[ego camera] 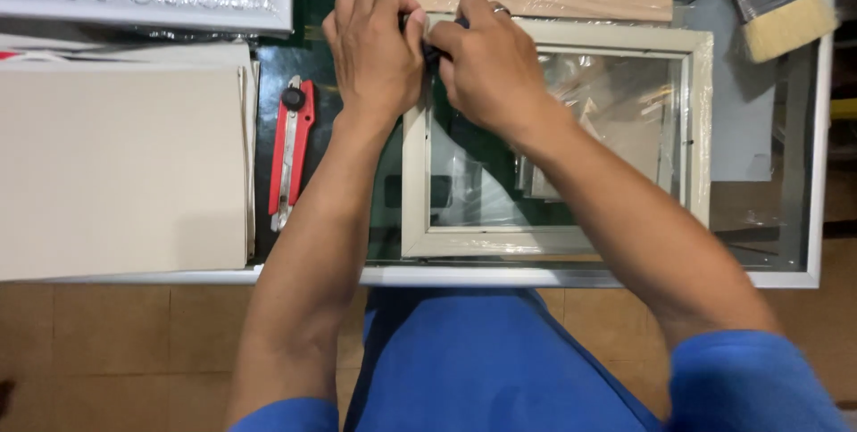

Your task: Cleaning a picture frame glass with a cloth and brush, then placing the backing board.

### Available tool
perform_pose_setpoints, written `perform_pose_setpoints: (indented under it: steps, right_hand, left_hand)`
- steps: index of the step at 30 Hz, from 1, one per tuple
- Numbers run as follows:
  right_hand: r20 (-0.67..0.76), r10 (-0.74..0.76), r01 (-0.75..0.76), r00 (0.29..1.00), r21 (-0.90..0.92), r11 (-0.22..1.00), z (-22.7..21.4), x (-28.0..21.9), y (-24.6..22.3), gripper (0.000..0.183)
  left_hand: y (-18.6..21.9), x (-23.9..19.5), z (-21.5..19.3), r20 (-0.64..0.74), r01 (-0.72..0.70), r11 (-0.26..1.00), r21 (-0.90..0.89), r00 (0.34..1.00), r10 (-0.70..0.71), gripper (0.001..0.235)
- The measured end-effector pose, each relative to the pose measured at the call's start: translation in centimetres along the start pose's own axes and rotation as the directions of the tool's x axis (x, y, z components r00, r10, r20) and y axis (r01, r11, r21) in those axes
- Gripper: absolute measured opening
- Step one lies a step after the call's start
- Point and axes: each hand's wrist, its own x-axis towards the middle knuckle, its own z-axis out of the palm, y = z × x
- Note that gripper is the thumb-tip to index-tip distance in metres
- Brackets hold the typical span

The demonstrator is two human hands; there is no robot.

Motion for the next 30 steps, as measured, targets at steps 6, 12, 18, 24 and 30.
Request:
perform_pose_setpoints:
  steps: [6, 12, 18, 24, 30]
  right_hand:
    - [0.470, -0.122, 0.040, 0.874, 0.182, 0.983, -5.1, -7.1, -4.6, 0.031]
    - [0.444, -0.161, 0.045, 0.881, 0.260, 0.965, -5.7, -8.3, -5.0, 0.025]
    - [-0.043, 0.075, -0.074, 0.996, 0.029, 0.997, -0.2, -1.1, -1.9, 0.018]
    - [0.109, 0.092, -0.062, 0.990, -0.256, 0.965, -2.1, -3.2, 2.5, 0.034]
    - [0.058, 0.294, -0.211, 0.954, -0.568, 0.796, -8.1, -12.5, 13.1, 0.026]
  left_hand:
    - [0.0, 0.0, 0.3, 0.015, 0.007, 1.000, 0.029, 1.000, -0.007, 0.006]
    - [0.3, 0.1, -0.1, -0.012, -0.029, 1.000, 0.007, 1.000, 0.029, 0.007]
    - [-0.1, 0.1, -0.2, 0.033, -0.039, 0.999, -0.009, 0.999, 0.040, 0.010]
    - [0.2, 0.2, -0.2, 0.008, -0.057, 0.998, -0.025, 0.998, 0.057, 0.006]
    - [0.5, 0.3, -0.4, 0.013, -0.071, 0.997, -0.035, 0.997, 0.072, 0.004]
